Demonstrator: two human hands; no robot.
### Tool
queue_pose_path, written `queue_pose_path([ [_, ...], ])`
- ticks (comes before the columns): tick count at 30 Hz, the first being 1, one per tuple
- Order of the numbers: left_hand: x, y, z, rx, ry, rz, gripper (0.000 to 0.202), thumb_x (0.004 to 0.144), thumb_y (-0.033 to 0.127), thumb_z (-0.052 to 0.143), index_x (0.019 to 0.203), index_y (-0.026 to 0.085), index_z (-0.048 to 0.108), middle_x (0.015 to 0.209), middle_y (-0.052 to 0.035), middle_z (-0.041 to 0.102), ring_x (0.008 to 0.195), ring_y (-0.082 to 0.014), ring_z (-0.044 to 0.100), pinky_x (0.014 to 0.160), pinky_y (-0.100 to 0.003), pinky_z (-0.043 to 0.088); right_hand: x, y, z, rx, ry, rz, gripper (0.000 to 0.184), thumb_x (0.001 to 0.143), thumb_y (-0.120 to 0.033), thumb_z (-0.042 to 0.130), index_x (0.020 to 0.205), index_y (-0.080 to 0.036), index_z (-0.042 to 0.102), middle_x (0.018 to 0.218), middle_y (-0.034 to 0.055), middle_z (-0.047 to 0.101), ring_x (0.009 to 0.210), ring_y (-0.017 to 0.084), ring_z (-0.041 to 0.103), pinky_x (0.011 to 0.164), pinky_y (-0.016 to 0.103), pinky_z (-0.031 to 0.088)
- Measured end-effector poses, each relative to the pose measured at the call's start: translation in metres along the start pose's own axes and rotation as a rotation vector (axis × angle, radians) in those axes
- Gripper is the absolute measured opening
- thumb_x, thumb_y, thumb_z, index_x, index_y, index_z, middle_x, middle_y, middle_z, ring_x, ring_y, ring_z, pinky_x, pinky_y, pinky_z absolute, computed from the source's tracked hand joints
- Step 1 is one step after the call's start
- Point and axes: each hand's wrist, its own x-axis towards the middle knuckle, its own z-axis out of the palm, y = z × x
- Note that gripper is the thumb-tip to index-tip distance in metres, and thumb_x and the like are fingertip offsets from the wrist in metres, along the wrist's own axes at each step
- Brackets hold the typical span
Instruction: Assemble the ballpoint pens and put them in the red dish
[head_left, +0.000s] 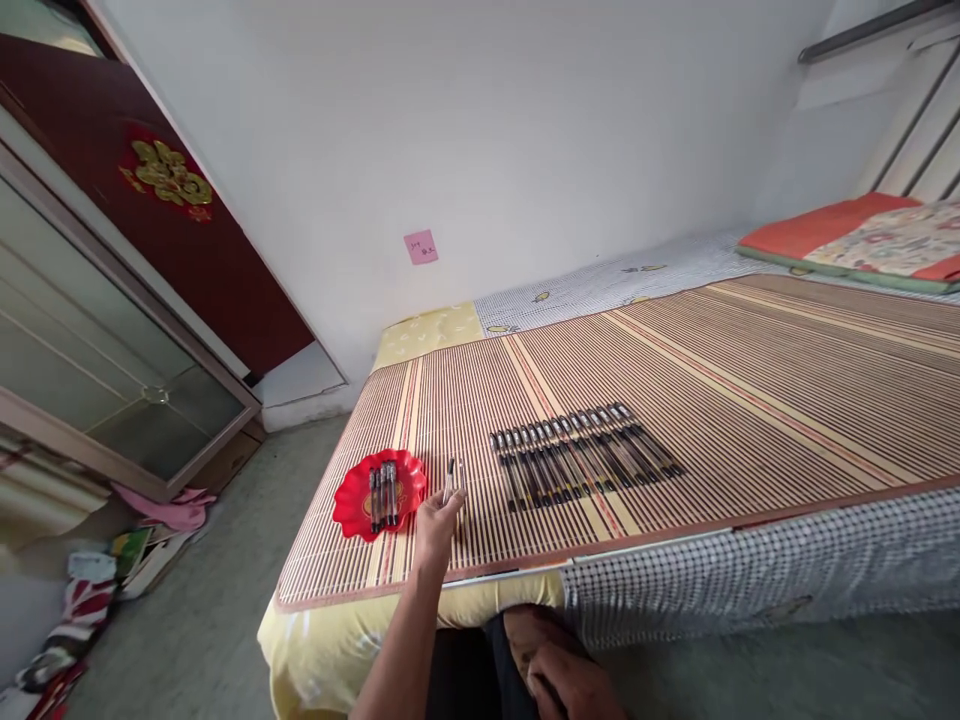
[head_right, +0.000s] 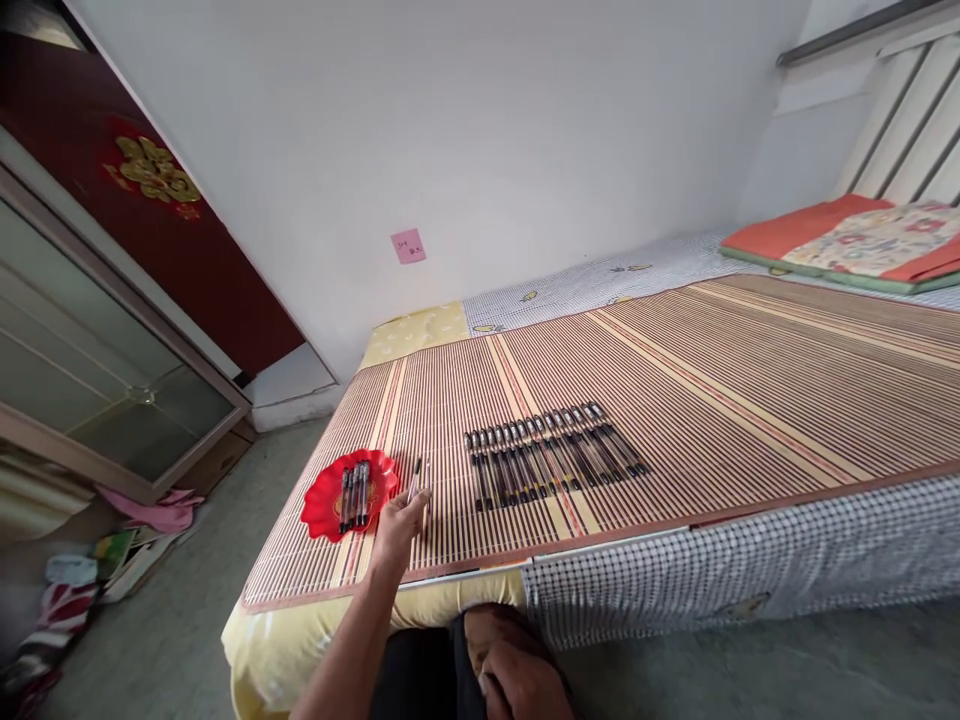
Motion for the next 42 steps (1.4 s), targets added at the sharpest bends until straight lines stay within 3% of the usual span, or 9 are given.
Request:
queue_pose_path([
  [5,-0.043,0.004,-0.017,-0.287,-0.193,0.026,0.059,0.062,0.070,0.076,0.062,0.023,0.042,0.051,0.0111,0.026,0.047,-0.0062,0.019,0.045,-0.022,0.022,0.014,-0.012,-0.013,0.237,-0.056,0.188,0.025,0.099,-0.031,0.048,0.077,-0.022,0.057,0.068,-0.0014,0.063,0.062,0.015,0.063,0.059,0.024,0.044],
  [11,-0.109,0.010,-0.027,-0.476,-0.383,-0.017,0.051,0.072,0.056,0.082,0.065,0.020,0.048,0.055,0.0096,0.028,0.051,-0.0068,0.015,0.048,-0.021,0.017,0.092,-0.047,-0.084,0.713,0.097,0.597,0.047,0.093,-0.063,0.056,0.080,-0.019,0.065,0.061,-0.0023,0.052,0.052,0.013,0.044,0.049,0.025,0.034],
  [14,-0.131,0.012,-0.027,-0.553,-0.424,-0.050,0.047,0.073,0.051,0.084,0.066,0.018,0.050,0.058,0.0079,0.032,0.055,-0.0078,0.020,0.051,-0.021,0.021,0.128,-0.064,-0.116,0.863,0.131,0.587,0.047,0.089,-0.064,0.062,0.090,-0.018,0.070,0.075,0.0023,0.062,0.059,0.013,0.049,0.054,0.026,0.039],
  [17,-0.143,0.015,-0.025,-0.566,-0.447,-0.051,0.045,0.074,0.050,0.084,0.069,0.017,0.053,0.061,0.0071,0.035,0.056,-0.0080,0.022,0.053,-0.021,0.023,0.144,-0.079,-0.130,0.903,0.028,0.520,0.045,0.091,-0.061,0.062,0.090,-0.017,0.071,0.074,0.0024,0.062,0.063,0.014,0.052,0.060,0.027,0.043],
  [21,-0.148,0.017,-0.025,-0.551,-0.486,-0.026,0.048,0.076,0.052,0.082,0.068,0.018,0.049,0.060,0.0083,0.031,0.056,-0.0078,0.019,0.052,-0.021,0.020,0.145,-0.090,-0.133,0.936,-0.091,0.511,0.044,0.088,-0.060,0.068,0.083,-0.016,0.070,0.065,-0.0007,0.057,0.063,0.013,0.052,0.063,0.027,0.043],
  [29,-0.161,0.025,-0.019,-0.568,-0.579,0.011,0.040,0.081,0.049,0.081,0.077,0.014,0.062,0.063,0.0063,0.037,0.057,-0.0073,0.020,0.056,-0.022,0.024,0.135,-0.098,-0.127,0.992,-0.064,0.556,0.045,0.083,-0.060,0.074,0.086,-0.015,0.071,0.064,-0.0002,0.062,0.059,0.012,0.055,0.058,0.025,0.042],
  [32,-0.167,0.032,-0.020,-0.603,-0.590,-0.010,0.041,0.084,0.053,0.077,0.091,0.014,0.068,0.065,0.0061,0.038,0.057,-0.0077,0.021,0.055,-0.022,0.023,0.133,-0.100,-0.130,0.993,-0.002,0.562,0.044,0.082,-0.060,0.076,0.085,-0.016,0.070,0.066,0.0004,0.065,0.060,0.012,0.057,0.058,0.024,0.044],
  [38,-0.171,0.039,-0.035,-0.684,-0.434,-0.075,0.054,0.083,0.063,0.074,0.106,0.014,0.071,0.057,0.0092,0.029,0.054,-0.0081,0.021,0.051,-0.021,0.019,0.141,-0.100,-0.159,1.065,0.194,0.524,0.031,0.083,-0.048,0.080,0.086,-0.018,0.074,0.074,0.0010,0.068,0.060,0.010,0.060,0.061,0.022,0.050],
  [42,-0.174,0.034,-0.043,-0.723,-0.441,-0.149,0.053,0.076,0.057,0.084,0.108,0.017,0.073,0.063,0.0067,0.040,0.056,-0.0058,0.030,0.053,-0.018,0.022,0.149,-0.106,-0.179,1.150,0.372,0.484,0.028,0.079,-0.043,0.085,0.089,-0.019,0.076,0.087,0.0042,0.072,0.067,0.012,0.065,0.065,0.023,0.056],
])
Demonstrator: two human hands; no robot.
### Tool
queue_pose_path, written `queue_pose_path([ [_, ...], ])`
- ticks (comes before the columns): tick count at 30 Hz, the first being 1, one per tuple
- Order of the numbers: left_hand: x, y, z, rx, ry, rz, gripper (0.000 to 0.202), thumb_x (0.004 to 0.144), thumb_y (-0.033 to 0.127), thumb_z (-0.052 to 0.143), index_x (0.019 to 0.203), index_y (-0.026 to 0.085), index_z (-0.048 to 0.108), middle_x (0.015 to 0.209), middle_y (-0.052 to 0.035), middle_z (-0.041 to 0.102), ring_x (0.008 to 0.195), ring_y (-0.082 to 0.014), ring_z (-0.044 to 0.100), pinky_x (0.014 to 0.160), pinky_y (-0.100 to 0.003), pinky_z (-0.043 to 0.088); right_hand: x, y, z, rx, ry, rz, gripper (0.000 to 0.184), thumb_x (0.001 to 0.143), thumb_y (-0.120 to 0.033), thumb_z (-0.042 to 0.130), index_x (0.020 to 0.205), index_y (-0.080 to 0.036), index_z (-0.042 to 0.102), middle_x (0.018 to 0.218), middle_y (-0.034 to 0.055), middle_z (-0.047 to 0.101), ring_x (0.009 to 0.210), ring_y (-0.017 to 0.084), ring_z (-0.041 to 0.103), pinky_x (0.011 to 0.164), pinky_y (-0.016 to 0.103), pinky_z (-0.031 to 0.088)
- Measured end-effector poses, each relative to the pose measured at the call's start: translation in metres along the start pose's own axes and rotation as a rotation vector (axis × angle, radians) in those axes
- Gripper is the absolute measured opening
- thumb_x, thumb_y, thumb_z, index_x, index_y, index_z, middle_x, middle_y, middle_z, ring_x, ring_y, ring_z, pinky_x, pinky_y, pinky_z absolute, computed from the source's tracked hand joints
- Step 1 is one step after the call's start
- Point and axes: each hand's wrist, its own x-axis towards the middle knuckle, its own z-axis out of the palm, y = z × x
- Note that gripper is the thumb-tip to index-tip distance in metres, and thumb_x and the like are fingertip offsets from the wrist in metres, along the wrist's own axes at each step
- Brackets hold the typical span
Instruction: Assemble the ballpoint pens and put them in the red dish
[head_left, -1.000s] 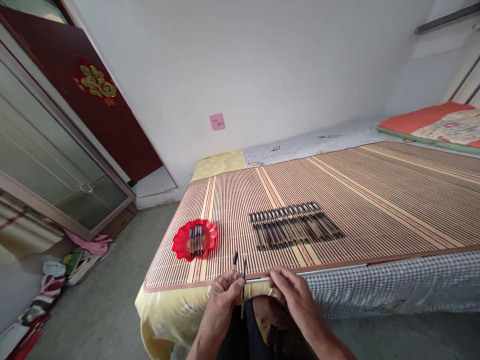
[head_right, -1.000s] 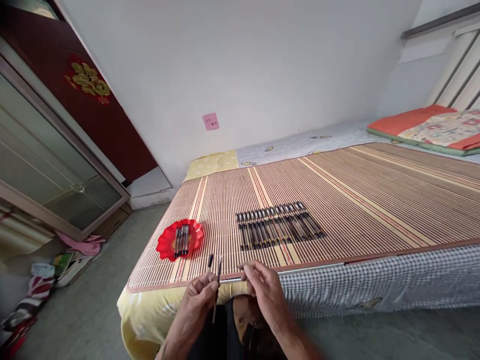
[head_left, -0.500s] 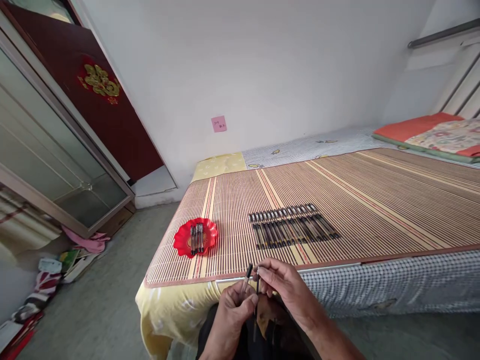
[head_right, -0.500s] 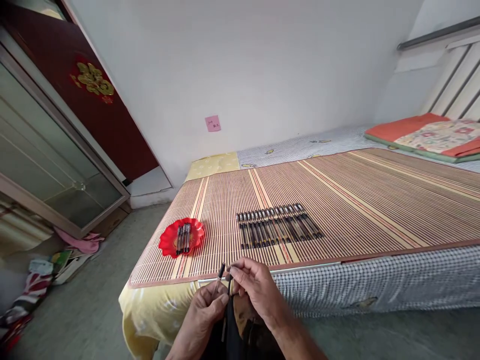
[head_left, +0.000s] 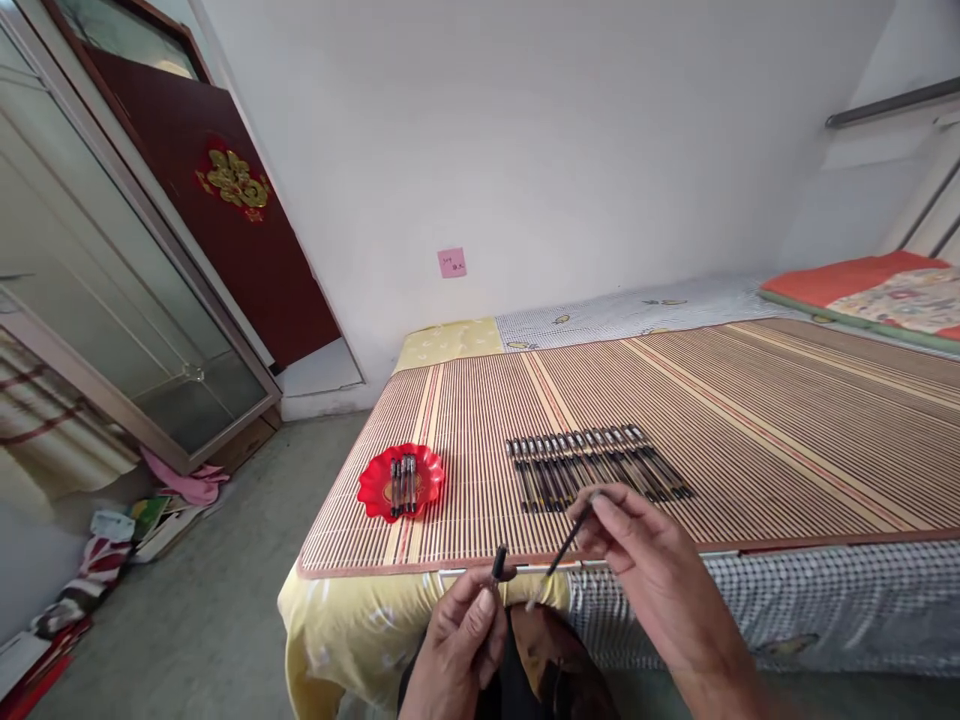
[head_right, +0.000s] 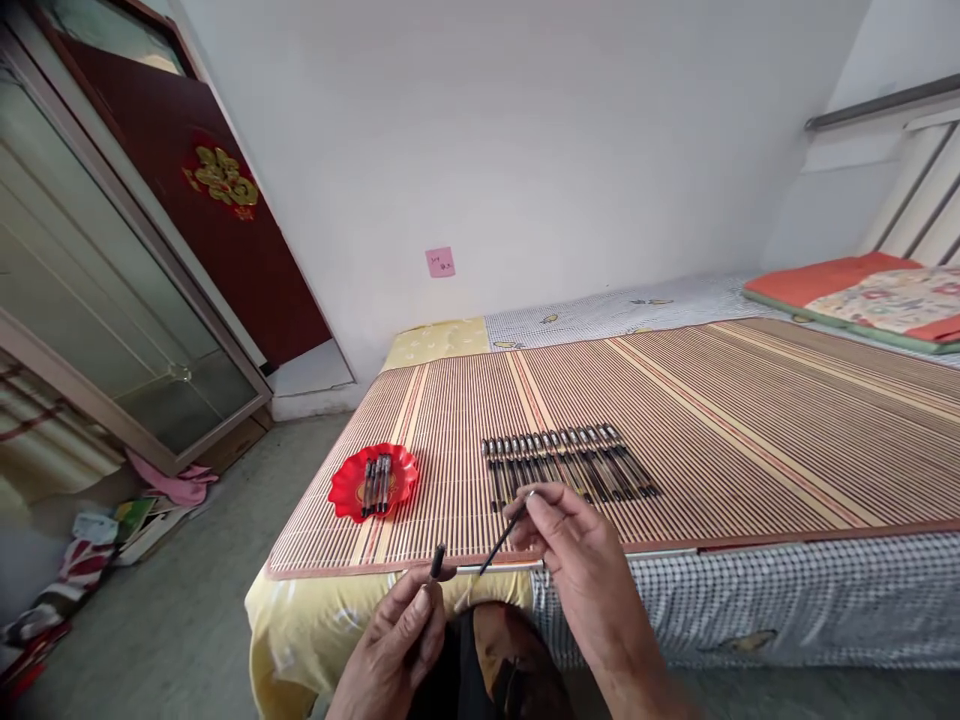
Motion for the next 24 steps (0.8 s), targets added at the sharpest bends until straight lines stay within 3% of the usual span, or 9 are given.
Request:
queue_pose_path([
  [6,-0.0054,-0.0060,-0.0044,0.043,-0.114,0.089,0.037,0.083,0.051,0.080,0.098,0.018,0.074,0.059,0.0071,0.036,0.050,-0.0061,0.024,0.047,-0.022,0.014,0.0024,-0.0111,0.0058,0.011,0.094,-0.168,0.018,0.086,-0.039,0.079,0.089,-0.022,0.075,0.094,0.0035,0.071,0.076,0.012,0.066,0.072,0.023,0.059],
  [24,-0.0072,0.0003,0.0009,0.113,-0.085,0.065,0.043,0.078,0.056,0.082,0.094,0.017,0.074,0.056,0.0076,0.037,0.052,-0.0068,0.026,0.050,-0.022,0.018,0.0017,-0.0085,0.0052,-0.077,0.072,-0.149,0.019,0.088,-0.040,0.078,0.095,-0.023,0.075,0.093,0.0036,0.071,0.075,0.013,0.065,0.073,0.026,0.057],
])
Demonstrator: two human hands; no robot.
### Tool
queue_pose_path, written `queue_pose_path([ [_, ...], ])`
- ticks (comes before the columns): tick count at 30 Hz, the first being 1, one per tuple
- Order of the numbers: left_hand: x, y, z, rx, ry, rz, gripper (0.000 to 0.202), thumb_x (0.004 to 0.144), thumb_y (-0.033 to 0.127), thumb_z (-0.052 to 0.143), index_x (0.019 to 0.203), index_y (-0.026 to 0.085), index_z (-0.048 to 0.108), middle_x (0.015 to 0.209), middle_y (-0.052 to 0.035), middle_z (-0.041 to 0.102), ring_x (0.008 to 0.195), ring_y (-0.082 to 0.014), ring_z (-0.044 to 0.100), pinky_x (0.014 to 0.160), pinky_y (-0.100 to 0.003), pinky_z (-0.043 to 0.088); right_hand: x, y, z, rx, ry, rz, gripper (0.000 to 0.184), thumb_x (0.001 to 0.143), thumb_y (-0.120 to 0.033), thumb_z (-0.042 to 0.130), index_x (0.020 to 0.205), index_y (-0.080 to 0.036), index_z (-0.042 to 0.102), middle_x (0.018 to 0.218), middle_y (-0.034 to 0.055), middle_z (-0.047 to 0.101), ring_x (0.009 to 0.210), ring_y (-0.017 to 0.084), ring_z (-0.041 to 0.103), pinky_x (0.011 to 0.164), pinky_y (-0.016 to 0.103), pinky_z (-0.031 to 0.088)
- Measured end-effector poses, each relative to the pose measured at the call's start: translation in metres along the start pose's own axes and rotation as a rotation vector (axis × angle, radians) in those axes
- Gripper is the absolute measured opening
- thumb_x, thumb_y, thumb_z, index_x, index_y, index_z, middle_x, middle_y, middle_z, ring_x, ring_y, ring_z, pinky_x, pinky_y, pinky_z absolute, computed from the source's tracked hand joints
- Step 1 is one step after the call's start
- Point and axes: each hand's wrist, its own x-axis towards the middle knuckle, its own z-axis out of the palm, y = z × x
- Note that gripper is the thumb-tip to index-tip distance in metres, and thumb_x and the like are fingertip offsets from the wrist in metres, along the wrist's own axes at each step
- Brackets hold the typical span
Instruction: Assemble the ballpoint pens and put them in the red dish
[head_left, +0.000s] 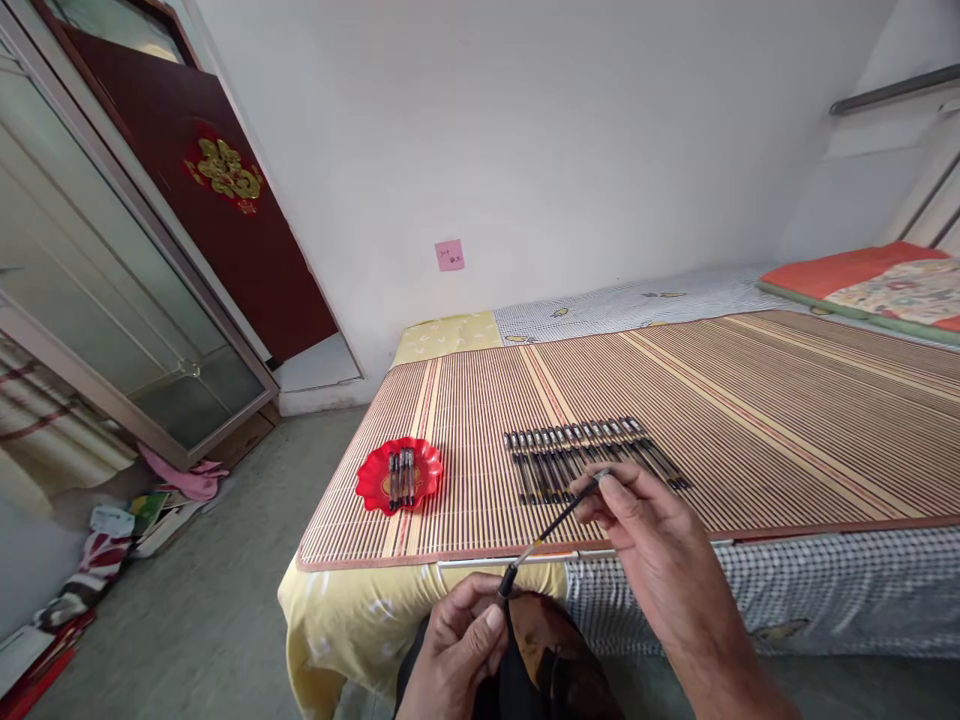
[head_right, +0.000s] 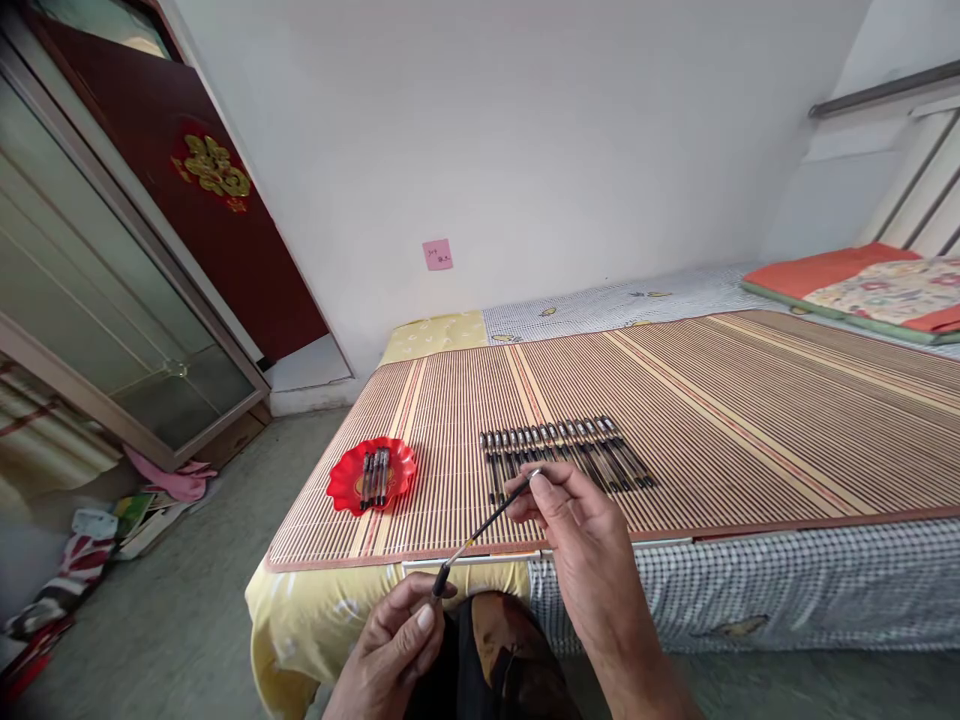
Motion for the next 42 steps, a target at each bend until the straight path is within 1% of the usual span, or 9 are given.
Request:
queue_pose_path([
  [8,-0.001,0.002,-0.002,0.096,-0.024,0.027,0.041,0.081,0.054,0.080,0.100,0.017,0.077,0.060,0.0049,0.043,0.056,-0.0083,0.033,0.056,-0.022,0.025,0.000,-0.006,-0.010,-0.214,-0.054,-0.078,0.019,0.096,-0.041,0.068,0.105,-0.025,0.071,0.100,0.0049,0.072,0.079,0.016,0.066,0.078,0.030,0.057],
  [14,-0.003,0.008,0.001,0.174,-0.004,0.066,0.038,0.084,0.052,0.078,0.098,0.016,0.078,0.062,0.0032,0.046,0.058,-0.0091,0.035,0.056,-0.022,0.027,-0.005,-0.025,0.001,-0.355,-0.228,-0.174,0.015,0.097,-0.038,0.066,0.104,-0.026,0.071,0.093,0.0042,0.073,0.074,0.017,0.069,0.071,0.030,0.059],
  [16,-0.004,0.006,0.003,0.138,0.001,0.060,0.038,0.084,0.052,0.078,0.098,0.017,0.077,0.060,0.0036,0.045,0.057,-0.0085,0.035,0.056,-0.022,0.026,-0.009,-0.024,0.007,-0.334,-0.295,-0.146,0.015,0.097,-0.037,0.065,0.104,-0.025,0.071,0.091,0.0040,0.073,0.073,0.017,0.070,0.070,0.031,0.059],
  [19,-0.004,0.003,0.005,0.054,-0.013,0.050,0.039,0.085,0.053,0.077,0.099,0.016,0.076,0.056,0.0053,0.042,0.052,-0.0070,0.033,0.052,-0.021,0.023,-0.012,-0.015,0.014,-0.321,-0.400,-0.040,0.017,0.098,-0.038,0.064,0.102,-0.024,0.071,0.090,0.0045,0.073,0.077,0.017,0.070,0.072,0.031,0.058],
  [23,-0.003,0.003,0.009,-0.064,-0.038,0.034,0.038,0.086,0.052,0.076,0.095,0.015,0.075,0.053,0.0066,0.038,0.047,-0.0053,0.027,0.047,-0.022,0.016,-0.013,-0.003,0.013,-0.359,-0.538,0.061,0.023,0.096,-0.043,0.066,0.107,-0.024,0.074,0.095,0.0053,0.073,0.090,0.020,0.069,0.082,0.033,0.055],
  [28,-0.001,0.005,0.014,-0.190,-0.059,0.013,0.034,0.087,0.048,0.076,0.092,0.014,0.072,0.053,0.0081,0.036,0.044,-0.0037,0.021,0.047,-0.022,0.017,-0.011,0.004,0.007,-0.334,-0.469,0.116,0.034,0.101,-0.048,0.056,0.114,-0.023,0.074,0.096,0.0075,0.073,0.091,0.021,0.069,0.086,0.036,0.055],
  [33,-0.001,0.003,0.016,-0.213,-0.081,-0.030,0.035,0.087,0.048,0.076,0.097,0.014,0.071,0.053,0.0089,0.035,0.043,-0.0036,0.020,0.047,-0.022,0.016,-0.012,0.007,0.010,-0.319,-0.550,0.098,0.028,0.100,-0.042,0.058,0.115,-0.026,0.075,0.114,0.0081,0.071,0.106,0.022,0.067,0.095,0.038,0.052],
  [37,-0.003,0.001,0.016,-0.189,-0.062,-0.061,0.034,0.087,0.047,0.076,0.095,0.015,0.068,0.055,0.0081,0.039,0.045,-0.0032,0.024,0.047,-0.021,0.016,-0.012,0.008,0.014,-0.311,-0.608,0.080,0.021,0.099,-0.036,0.059,0.106,-0.025,0.076,0.109,0.0066,0.069,0.108,0.021,0.064,0.095,0.035,0.050],
  [42,0.001,-0.010,0.013,-0.155,-0.073,-0.045,0.039,0.085,0.053,0.076,0.094,0.016,0.067,0.052,0.0097,0.034,0.041,-0.0030,0.020,0.042,-0.021,0.011,-0.011,0.010,0.014,-0.267,-0.581,0.117,0.018,0.094,-0.038,0.068,0.087,-0.022,0.071,0.094,0.0029,0.066,0.089,0.018,0.063,0.082,0.030,0.051],
])
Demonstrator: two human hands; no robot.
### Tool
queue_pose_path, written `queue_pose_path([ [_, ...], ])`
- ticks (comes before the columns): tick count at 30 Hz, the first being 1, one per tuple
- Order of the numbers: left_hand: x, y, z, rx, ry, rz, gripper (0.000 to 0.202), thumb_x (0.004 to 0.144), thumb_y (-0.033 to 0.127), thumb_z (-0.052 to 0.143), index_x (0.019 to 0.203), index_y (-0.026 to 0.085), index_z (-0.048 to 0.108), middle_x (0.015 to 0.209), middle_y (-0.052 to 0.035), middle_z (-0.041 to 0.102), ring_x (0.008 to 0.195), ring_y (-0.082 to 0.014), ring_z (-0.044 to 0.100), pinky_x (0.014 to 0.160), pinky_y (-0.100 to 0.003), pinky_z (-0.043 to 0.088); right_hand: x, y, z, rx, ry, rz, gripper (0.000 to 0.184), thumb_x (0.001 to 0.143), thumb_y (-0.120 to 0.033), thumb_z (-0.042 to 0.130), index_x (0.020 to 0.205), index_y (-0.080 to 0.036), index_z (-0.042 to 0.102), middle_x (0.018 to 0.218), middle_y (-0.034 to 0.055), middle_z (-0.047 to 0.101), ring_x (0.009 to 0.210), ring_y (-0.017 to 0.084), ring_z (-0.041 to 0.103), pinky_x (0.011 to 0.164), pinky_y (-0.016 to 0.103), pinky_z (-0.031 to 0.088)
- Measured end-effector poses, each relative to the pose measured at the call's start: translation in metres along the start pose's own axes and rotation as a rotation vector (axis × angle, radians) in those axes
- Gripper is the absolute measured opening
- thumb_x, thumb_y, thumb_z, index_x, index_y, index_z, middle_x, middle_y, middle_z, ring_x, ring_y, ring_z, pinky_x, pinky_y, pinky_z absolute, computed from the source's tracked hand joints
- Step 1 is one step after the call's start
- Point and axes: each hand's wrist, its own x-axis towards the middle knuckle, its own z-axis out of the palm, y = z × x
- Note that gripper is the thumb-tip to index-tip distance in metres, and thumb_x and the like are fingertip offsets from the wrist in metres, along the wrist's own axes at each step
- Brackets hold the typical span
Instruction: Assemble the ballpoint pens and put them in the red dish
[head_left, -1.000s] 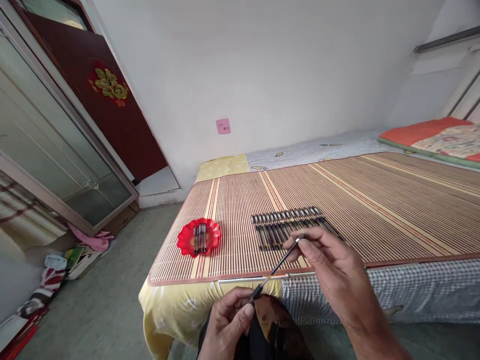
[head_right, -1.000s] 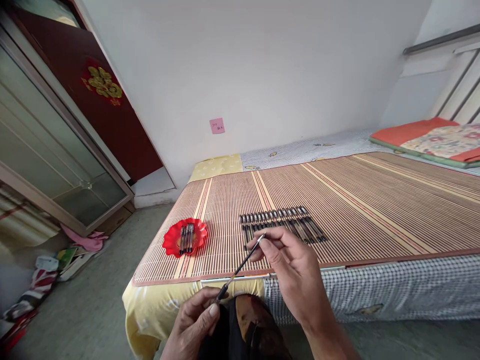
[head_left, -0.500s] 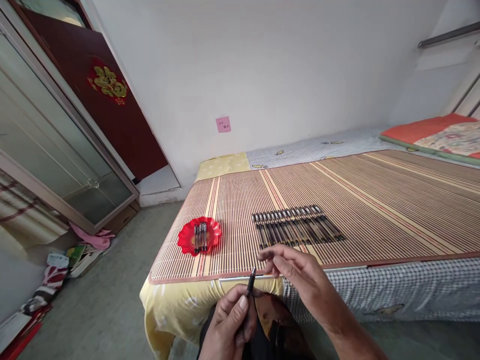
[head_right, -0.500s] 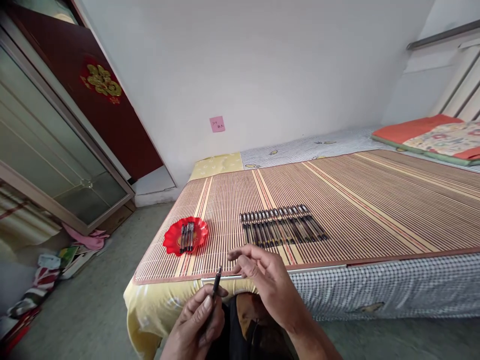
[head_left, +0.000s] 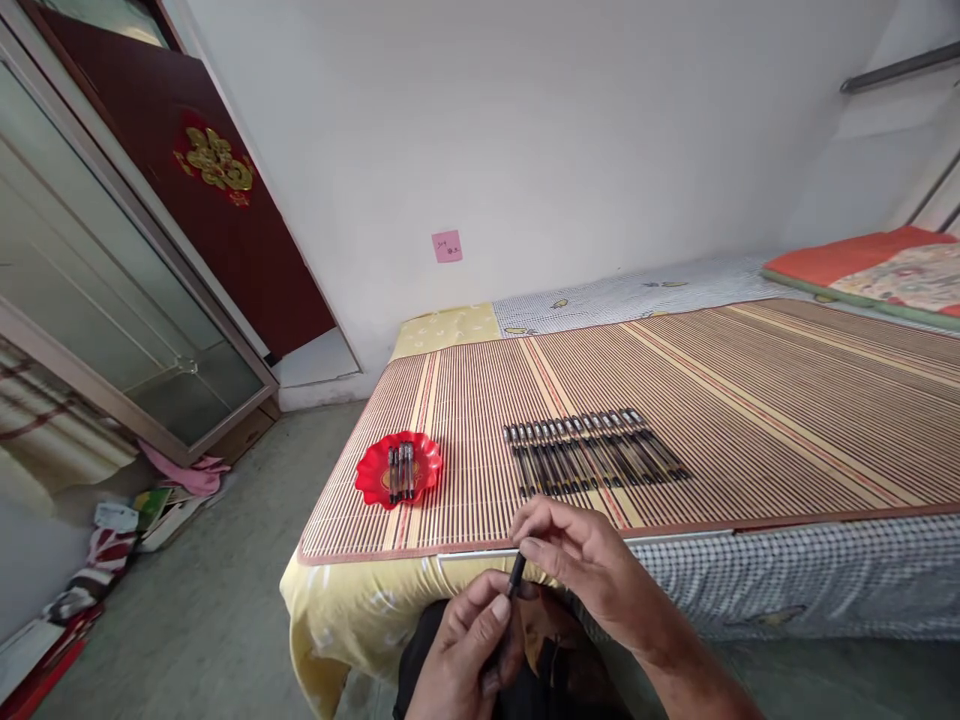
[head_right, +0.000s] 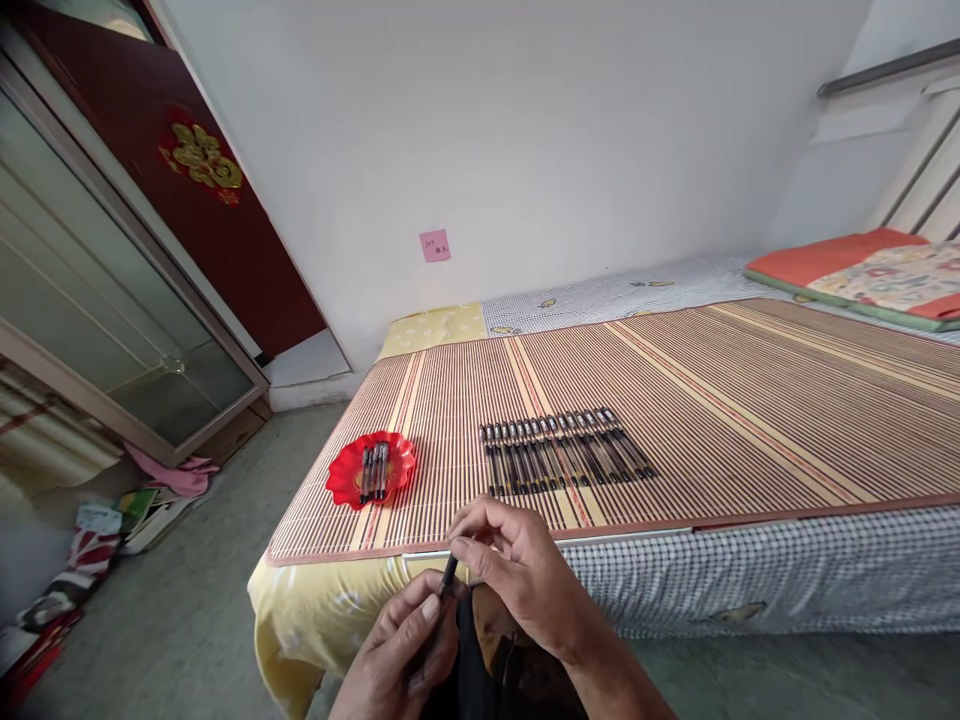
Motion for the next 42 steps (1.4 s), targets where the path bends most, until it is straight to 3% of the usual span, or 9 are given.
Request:
queue_pose_path([
  [7,0.000,0.004,0.006,-0.035,-0.001,0.009,0.035,0.085,0.049,0.077,0.091,0.016,0.067,0.055,0.0086,0.035,0.044,-0.0039,0.020,0.044,-0.021,0.013,-0.003,0.002,-0.003,-0.006,0.001,0.034,0.028,0.100,-0.043,0.057,0.110,-0.024,0.074,0.109,0.0081,0.071,0.108,0.024,0.064,0.098,0.039,0.049],
  [12,0.001,0.005,0.006,-0.033,0.016,0.006,0.037,0.084,0.050,0.078,0.095,0.016,0.068,0.054,0.0087,0.037,0.045,-0.0042,0.020,0.044,-0.021,0.014,0.000,0.004,-0.001,0.051,0.008,0.030,0.018,0.093,-0.039,0.068,0.090,-0.022,0.074,0.099,0.0048,0.068,0.097,0.020,0.065,0.089,0.033,0.051],
  [15,0.003,0.000,0.002,-0.034,0.000,0.022,0.036,0.086,0.050,0.076,0.092,0.016,0.067,0.053,0.0092,0.036,0.043,-0.0039,0.018,0.043,-0.021,0.013,0.000,0.006,-0.002,0.069,0.015,0.081,0.021,0.090,-0.043,0.072,0.093,-0.022,0.072,0.097,0.0041,0.068,0.090,0.019,0.064,0.084,0.032,0.052],
  [19,0.002,-0.001,0.002,-0.033,0.006,0.019,0.034,0.088,0.048,0.075,0.093,0.016,0.067,0.054,0.0085,0.037,0.044,-0.0046,0.019,0.044,-0.021,0.013,-0.002,0.005,-0.002,0.053,-0.026,0.059,0.027,0.098,-0.044,0.061,0.112,-0.024,0.074,0.115,0.0084,0.069,0.116,0.024,0.062,0.102,0.039,0.047],
  [25,0.002,0.003,0.007,-0.027,0.007,-0.006,0.038,0.084,0.050,0.078,0.095,0.016,0.067,0.055,0.0086,0.036,0.046,-0.0052,0.020,0.045,-0.021,0.013,0.000,0.007,0.000,0.134,0.005,0.085,0.021,0.089,-0.044,0.073,0.088,-0.023,0.072,0.099,0.0039,0.066,0.094,0.019,0.064,0.086,0.032,0.052],
  [30,0.002,0.005,0.008,-0.035,0.017,-0.012,0.036,0.085,0.048,0.077,0.090,0.015,0.065,0.054,0.0091,0.036,0.045,-0.0046,0.019,0.045,-0.021,0.014,-0.001,0.013,-0.005,0.099,-0.030,0.065,0.029,0.098,-0.045,0.062,0.113,-0.024,0.074,0.115,0.0081,0.069,0.119,0.023,0.061,0.106,0.038,0.044],
  [36,0.003,0.001,0.005,-0.035,0.029,-0.006,0.036,0.085,0.047,0.078,0.098,0.015,0.068,0.055,0.0092,0.037,0.046,-0.0049,0.020,0.045,-0.020,0.014,0.001,0.018,-0.005,0.135,-0.001,0.076,0.022,0.091,-0.043,0.072,0.089,-0.021,0.073,0.098,0.0047,0.069,0.096,0.020,0.065,0.090,0.033,0.050],
  [40,0.005,-0.003,0.002,-0.041,0.020,0.020,0.033,0.088,0.046,0.076,0.095,0.015,0.068,0.055,0.0086,0.036,0.046,-0.0050,0.020,0.045,-0.020,0.014,0.001,0.020,-0.005,0.135,-0.017,0.102,0.032,0.097,-0.047,0.063,0.114,-0.022,0.074,0.113,0.0083,0.071,0.112,0.024,0.062,0.101,0.039,0.046],
  [42,0.005,-0.003,0.002,-0.048,0.030,0.016,0.033,0.087,0.046,0.076,0.095,0.015,0.068,0.055,0.0085,0.037,0.046,-0.0051,0.020,0.045,-0.020,0.015,0.001,0.020,-0.004,0.117,-0.026,0.091,0.030,0.097,-0.046,0.063,0.112,-0.023,0.075,0.113,0.0084,0.070,0.113,0.024,0.062,0.101,0.038,0.047],
])
